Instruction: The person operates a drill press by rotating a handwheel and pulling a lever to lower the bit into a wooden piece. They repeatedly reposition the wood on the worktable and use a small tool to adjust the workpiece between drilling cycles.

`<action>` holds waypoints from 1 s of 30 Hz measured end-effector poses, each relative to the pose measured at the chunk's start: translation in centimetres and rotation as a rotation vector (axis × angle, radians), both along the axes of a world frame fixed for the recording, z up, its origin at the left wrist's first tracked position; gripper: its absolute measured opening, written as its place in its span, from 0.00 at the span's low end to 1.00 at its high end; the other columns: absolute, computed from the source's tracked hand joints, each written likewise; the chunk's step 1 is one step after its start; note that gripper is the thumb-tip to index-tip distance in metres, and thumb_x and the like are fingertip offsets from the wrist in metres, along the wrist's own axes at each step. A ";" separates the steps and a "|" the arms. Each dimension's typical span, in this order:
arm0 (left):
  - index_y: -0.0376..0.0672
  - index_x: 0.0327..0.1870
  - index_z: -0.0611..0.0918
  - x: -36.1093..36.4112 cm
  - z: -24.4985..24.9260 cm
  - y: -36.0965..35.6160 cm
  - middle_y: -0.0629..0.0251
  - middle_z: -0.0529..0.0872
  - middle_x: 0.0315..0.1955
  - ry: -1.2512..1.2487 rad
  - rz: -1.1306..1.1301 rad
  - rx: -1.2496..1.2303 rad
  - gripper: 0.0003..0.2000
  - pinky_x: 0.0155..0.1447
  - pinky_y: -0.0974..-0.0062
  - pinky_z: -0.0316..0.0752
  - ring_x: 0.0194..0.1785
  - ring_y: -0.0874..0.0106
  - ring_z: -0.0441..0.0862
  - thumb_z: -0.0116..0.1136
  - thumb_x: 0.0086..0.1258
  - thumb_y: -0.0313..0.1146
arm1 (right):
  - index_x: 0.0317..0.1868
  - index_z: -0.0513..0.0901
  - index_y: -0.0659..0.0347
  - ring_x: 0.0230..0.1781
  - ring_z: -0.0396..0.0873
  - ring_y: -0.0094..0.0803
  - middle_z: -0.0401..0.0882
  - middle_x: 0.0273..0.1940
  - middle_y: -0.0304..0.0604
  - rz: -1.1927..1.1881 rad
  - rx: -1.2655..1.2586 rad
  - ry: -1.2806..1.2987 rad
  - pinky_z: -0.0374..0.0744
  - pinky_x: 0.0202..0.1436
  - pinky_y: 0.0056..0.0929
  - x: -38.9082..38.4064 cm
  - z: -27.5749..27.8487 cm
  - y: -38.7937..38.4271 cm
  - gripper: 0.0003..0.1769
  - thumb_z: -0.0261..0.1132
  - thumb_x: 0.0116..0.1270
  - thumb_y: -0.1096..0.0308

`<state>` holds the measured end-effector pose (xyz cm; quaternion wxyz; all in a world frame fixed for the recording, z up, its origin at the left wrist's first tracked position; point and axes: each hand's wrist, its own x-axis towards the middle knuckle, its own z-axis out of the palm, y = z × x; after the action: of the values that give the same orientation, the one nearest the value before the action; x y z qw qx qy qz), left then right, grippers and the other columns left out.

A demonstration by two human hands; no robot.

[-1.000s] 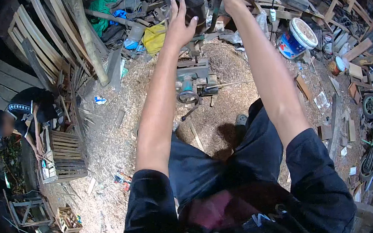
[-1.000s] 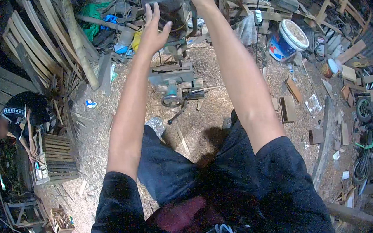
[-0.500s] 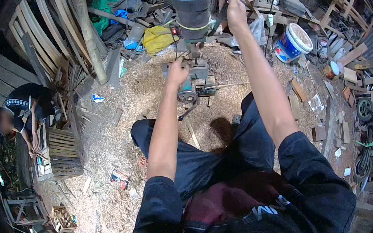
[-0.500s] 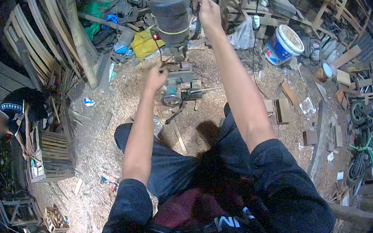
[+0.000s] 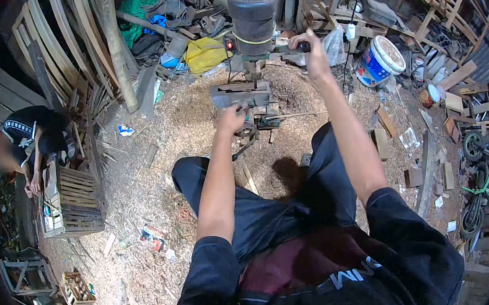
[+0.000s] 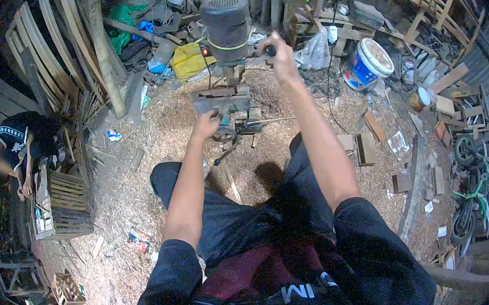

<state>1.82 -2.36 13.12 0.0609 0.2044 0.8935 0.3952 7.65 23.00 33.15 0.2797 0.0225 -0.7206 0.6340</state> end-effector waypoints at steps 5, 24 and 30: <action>0.40 0.59 0.79 -1.5 -6.2 -1.0 0.43 0.83 0.50 -0.063 0.001 -0.246 0.25 0.60 0.59 0.74 0.55 0.50 0.80 0.58 0.64 0.44 | 0.31 0.86 0.68 0.47 0.79 0.40 0.84 0.33 0.51 -0.033 0.316 -0.619 0.73 0.55 0.37 -4.7 5.8 1.8 0.31 0.51 0.73 0.46; 0.38 0.51 0.79 -0.7 -11.5 0.3 0.48 0.77 0.53 -0.043 0.083 -0.138 0.18 0.63 0.57 0.71 0.59 0.50 0.74 0.66 0.61 0.35 | 0.28 0.81 0.73 0.34 0.82 0.61 0.80 0.28 0.67 -0.435 0.735 -0.649 0.78 0.40 0.50 3.0 -9.7 -2.8 0.17 0.63 0.61 0.63; 0.37 0.48 0.79 -0.5 -10.7 0.7 0.45 0.77 0.51 0.012 0.122 -0.115 0.18 0.62 0.55 0.70 0.57 0.47 0.73 0.67 0.59 0.33 | 0.46 0.76 0.71 0.35 0.80 0.62 0.80 0.31 0.67 -0.408 0.602 -0.703 0.76 0.40 0.52 5.2 -14.0 -5.0 0.15 0.61 0.66 0.67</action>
<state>1.28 -1.62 2.41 0.0430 0.1480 0.9259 0.3450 12.83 17.98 19.19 0.1194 -0.2537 -0.9119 0.2998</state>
